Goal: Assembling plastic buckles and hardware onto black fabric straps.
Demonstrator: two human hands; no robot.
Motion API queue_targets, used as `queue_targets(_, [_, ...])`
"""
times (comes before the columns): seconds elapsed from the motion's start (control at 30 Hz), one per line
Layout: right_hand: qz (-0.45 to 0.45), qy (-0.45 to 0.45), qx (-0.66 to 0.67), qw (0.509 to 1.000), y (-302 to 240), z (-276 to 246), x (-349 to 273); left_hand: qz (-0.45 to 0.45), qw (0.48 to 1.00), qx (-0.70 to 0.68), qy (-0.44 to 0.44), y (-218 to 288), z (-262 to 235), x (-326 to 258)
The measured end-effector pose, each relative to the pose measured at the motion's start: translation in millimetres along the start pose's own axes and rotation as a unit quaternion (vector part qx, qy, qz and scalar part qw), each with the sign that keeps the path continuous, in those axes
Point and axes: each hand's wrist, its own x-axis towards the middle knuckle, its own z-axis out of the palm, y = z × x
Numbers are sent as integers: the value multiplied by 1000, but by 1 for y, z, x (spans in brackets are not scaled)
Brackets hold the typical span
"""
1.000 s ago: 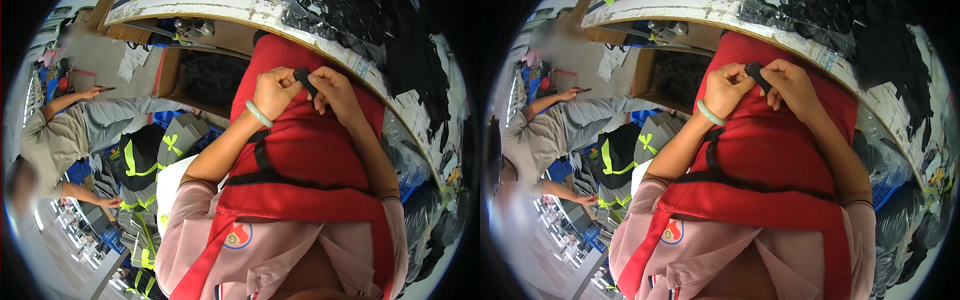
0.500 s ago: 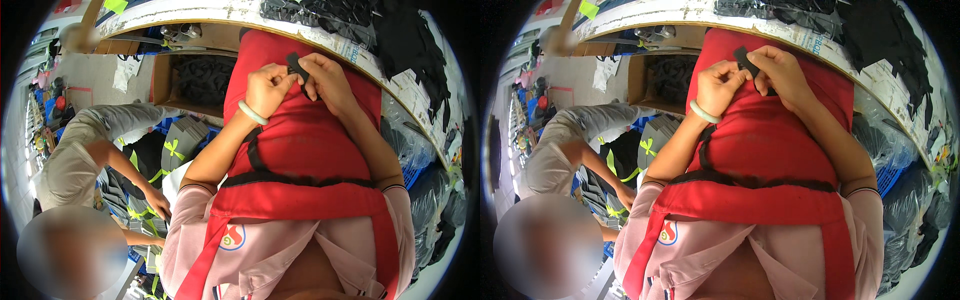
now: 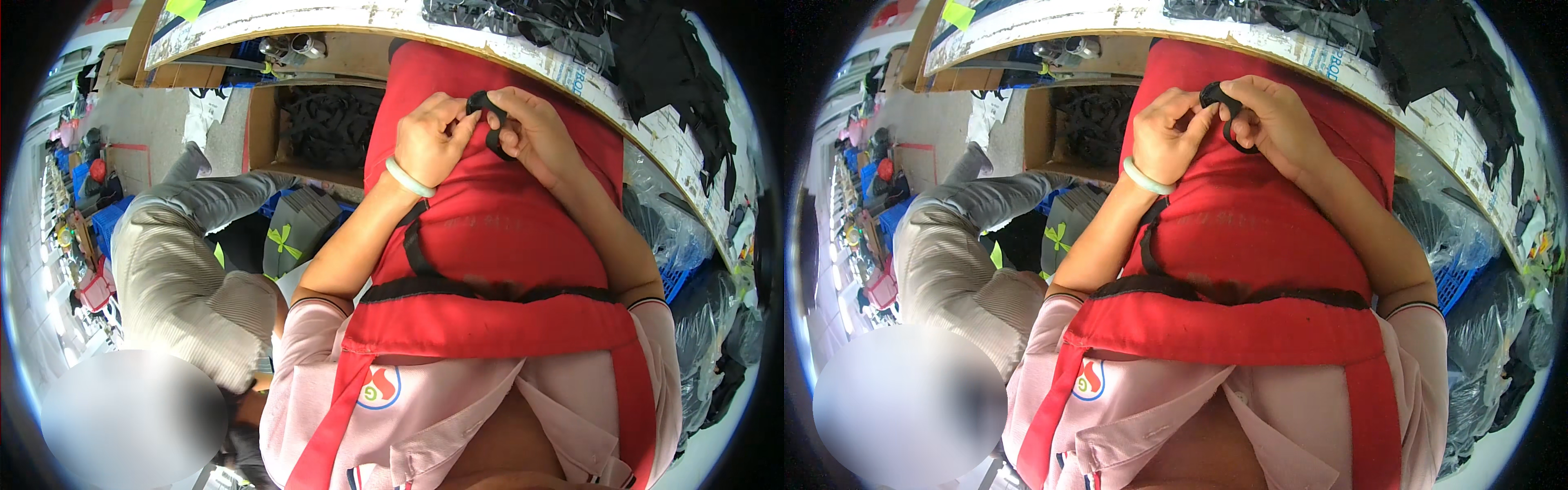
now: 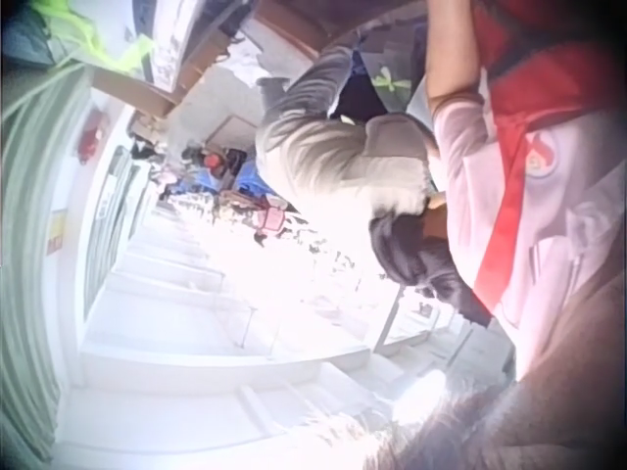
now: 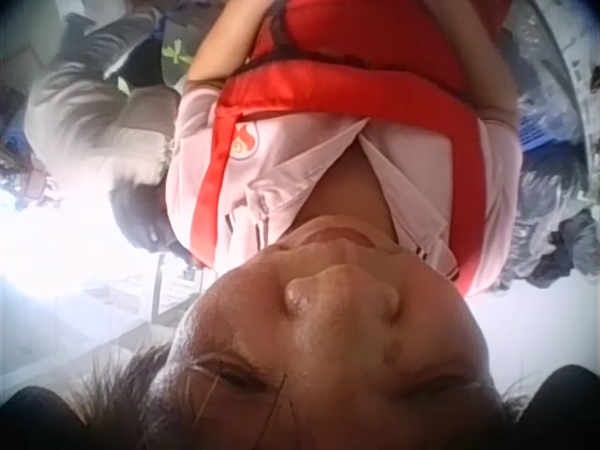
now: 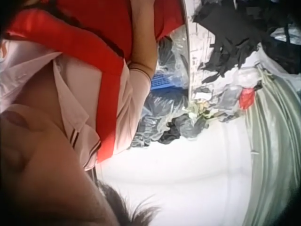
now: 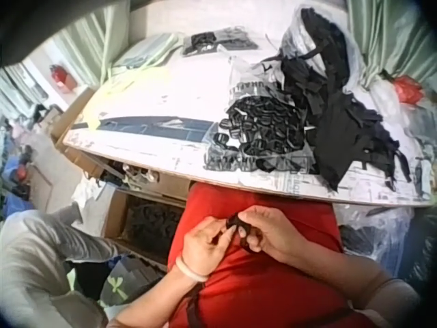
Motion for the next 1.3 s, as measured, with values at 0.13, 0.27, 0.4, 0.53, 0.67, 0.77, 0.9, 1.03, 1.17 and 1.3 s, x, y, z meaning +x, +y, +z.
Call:
queue_targets(0.13, [-22,2,-26,999,5,0,1,-71,996,-51,-13,3,0,-1])
queue_targets(0.27, [-29,16,-18,999,5,2,2,16,999,27,3,-2,1,-2])
queue_targets(0.4, [-57,38,-20,997,7,2,2,-35,999,22,-9,0,3,-2])
queue_targets(0.53, [-81,71,-94,990,8,5,4,9,998,52,17,1,5,0])
queue_targets(0.67, [-92,49,-106,989,8,5,4,-10,999,43,19,3,3,1])
queue_targets(0.77, [-89,40,-107,989,8,3,3,15,998,47,26,-3,5,-1])
queue_targets(0.9, [-87,10,-111,990,9,1,3,-28,1000,3,12,1,1,-1])
queue_targets(1.03, [-64,12,-98,993,9,-1,4,-13,1000,16,3,0,0,-1])
queue_targets(1.17, [-83,41,-147,985,12,-1,7,32,997,70,6,-5,0,-3])
queue_targets(1.3, [-43,17,-70,996,12,-6,5,29,997,76,1,-2,-1,-3])
